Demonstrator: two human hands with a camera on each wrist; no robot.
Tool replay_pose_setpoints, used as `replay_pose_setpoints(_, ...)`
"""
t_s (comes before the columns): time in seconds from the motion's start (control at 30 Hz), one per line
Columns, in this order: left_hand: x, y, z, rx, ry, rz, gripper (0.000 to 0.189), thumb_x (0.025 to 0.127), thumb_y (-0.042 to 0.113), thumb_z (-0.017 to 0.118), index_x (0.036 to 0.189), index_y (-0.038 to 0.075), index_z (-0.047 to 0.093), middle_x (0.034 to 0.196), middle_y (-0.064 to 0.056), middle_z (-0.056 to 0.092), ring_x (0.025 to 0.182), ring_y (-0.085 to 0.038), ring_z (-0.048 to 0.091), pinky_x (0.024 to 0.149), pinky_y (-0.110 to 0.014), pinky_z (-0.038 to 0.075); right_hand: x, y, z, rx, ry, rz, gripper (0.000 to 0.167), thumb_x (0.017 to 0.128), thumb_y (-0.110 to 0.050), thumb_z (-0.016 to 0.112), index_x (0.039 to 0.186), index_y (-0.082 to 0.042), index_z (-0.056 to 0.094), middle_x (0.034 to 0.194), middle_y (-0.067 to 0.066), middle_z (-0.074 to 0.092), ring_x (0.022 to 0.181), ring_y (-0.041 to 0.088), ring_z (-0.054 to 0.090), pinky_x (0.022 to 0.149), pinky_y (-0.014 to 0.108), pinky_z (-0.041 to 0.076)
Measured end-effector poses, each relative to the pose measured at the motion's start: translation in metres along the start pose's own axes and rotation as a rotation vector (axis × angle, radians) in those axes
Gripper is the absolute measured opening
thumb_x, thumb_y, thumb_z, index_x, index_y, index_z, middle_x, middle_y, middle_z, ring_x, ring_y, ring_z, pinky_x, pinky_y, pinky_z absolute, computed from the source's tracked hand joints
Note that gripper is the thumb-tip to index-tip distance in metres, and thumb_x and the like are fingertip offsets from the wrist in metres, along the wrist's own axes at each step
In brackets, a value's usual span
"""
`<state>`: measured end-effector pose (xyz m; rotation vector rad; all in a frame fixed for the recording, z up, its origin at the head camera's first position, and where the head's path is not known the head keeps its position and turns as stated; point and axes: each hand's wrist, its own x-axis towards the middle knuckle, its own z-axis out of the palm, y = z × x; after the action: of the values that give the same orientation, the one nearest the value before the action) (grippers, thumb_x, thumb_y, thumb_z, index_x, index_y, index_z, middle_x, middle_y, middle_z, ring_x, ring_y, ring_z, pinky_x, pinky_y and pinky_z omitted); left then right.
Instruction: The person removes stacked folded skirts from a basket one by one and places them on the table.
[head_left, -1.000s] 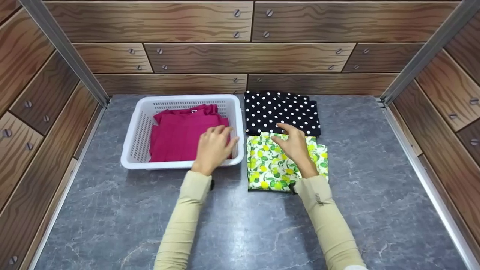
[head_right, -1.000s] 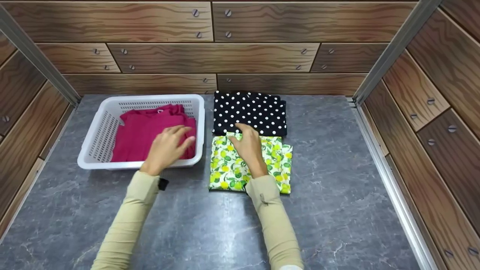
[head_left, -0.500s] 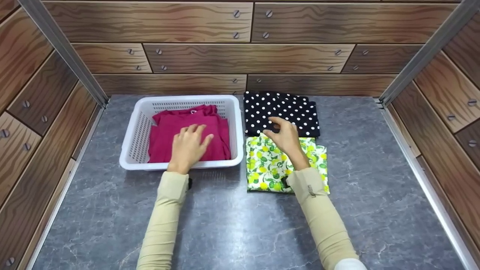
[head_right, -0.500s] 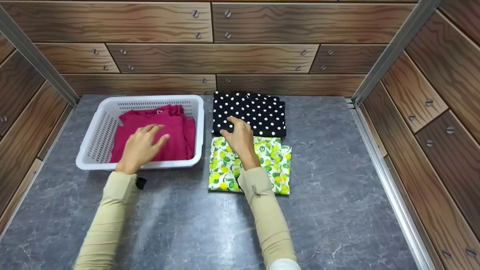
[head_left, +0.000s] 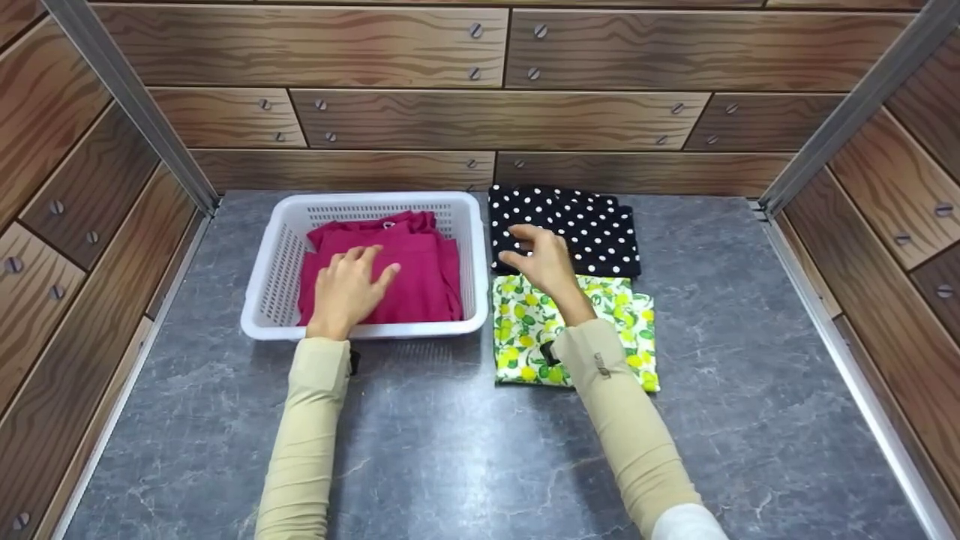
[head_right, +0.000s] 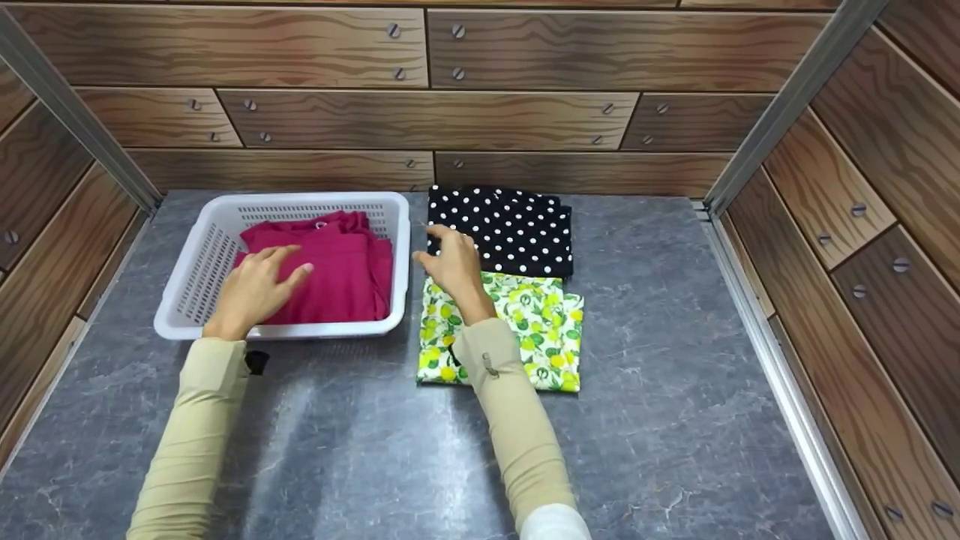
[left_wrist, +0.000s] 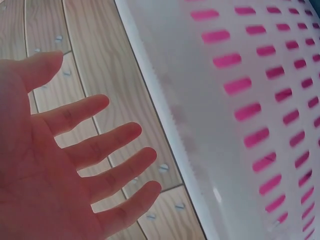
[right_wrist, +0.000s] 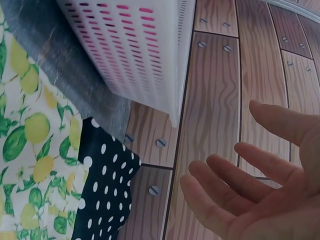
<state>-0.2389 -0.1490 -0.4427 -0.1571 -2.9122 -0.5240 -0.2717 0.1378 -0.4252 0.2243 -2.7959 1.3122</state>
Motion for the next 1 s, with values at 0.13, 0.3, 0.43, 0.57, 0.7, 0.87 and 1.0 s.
replay_pose_setpoints(0.13,0.002,-0.007,-0.003,-0.003,-0.008,-0.02,0.054,0.096,0.044,0.056,0.135,0.008,0.058,0.134,-0.022,0.059,0.116,-0.045,0.057,0.089,-0.061,0.049,0.006,-0.007,0.005,0.013,-0.023,0.008,0.049,0.087,-0.014,0.072,0.132,-0.001,0.06,0.134,0.018,0.061,0.118,0.034,0.062,0.1,0.04,0.051)
replay_pose_setpoints(0.3,0.004,-0.017,-0.006,-0.015,-0.019,-0.041,0.054,0.097,0.043,0.054,0.137,0.007,0.057,0.135,-0.023,0.058,0.118,-0.046,0.055,0.091,-0.061,0.048,0.012,-0.016,0.013,0.033,-0.05,-0.001,0.048,0.086,-0.011,0.072,0.132,0.0,0.06,0.134,0.019,0.061,0.116,0.034,0.063,0.098,0.04,0.052)
replay_pose_setpoints(0.43,0.005,-0.025,-0.008,-0.034,-0.03,-0.057,0.054,0.097,0.042,0.054,0.137,0.006,0.056,0.134,-0.024,0.057,0.116,-0.048,0.055,0.092,-0.061,0.047,0.016,-0.024,0.02,0.031,-0.075,-0.011,0.048,0.086,-0.011,0.071,0.132,0.001,0.06,0.132,0.019,0.062,0.114,0.033,0.064,0.095,0.038,0.054)
replay_pose_setpoints(0.57,0.006,-0.031,-0.009,-0.06,-0.048,-0.083,0.054,0.098,0.042,0.053,0.138,0.005,0.055,0.134,-0.024,0.057,0.116,-0.048,0.056,0.096,-0.06,0.045,0.02,-0.031,0.025,0.029,-0.095,-0.01,0.049,0.085,-0.011,0.072,0.131,0.001,0.06,0.129,0.019,0.064,0.113,0.033,0.064,0.096,0.038,0.053)
replay_pose_setpoints(0.7,0.009,-0.038,-0.012,-0.09,-0.068,-0.109,0.055,0.098,0.042,0.052,0.139,0.005,0.053,0.135,-0.024,0.057,0.12,-0.046,0.055,0.1,-0.058,0.044,0.025,-0.037,0.032,0.06,-0.138,0.023,0.05,0.085,-0.012,0.073,0.131,0.001,0.06,0.13,0.019,0.064,0.116,0.033,0.063,0.098,0.038,0.052)
replay_pose_setpoints(0.87,0.012,-0.045,-0.017,-0.152,-0.105,-0.148,0.056,0.099,0.042,0.05,0.142,0.006,0.049,0.137,-0.026,0.054,0.126,-0.045,0.051,0.103,-0.058,0.041,0.028,-0.044,0.039,0.068,-0.208,0.066,0.053,0.085,-0.014,0.074,0.133,0.0,0.059,0.133,0.017,0.062,0.119,0.031,0.062,0.1,0.038,0.051)
replay_pose_setpoints(1.0,0.015,-0.049,-0.019,-0.186,-0.12,-0.174,0.057,0.1,0.042,0.049,0.143,0.005,0.047,0.138,-0.026,0.053,0.127,-0.045,0.049,0.104,-0.058,0.04,0.03,-0.048,0.042,0.061,-0.245,0.079,0.055,0.085,-0.017,0.074,0.134,0.0,0.057,0.135,0.018,0.06,0.125,0.032,0.057,0.106,0.039,0.046)
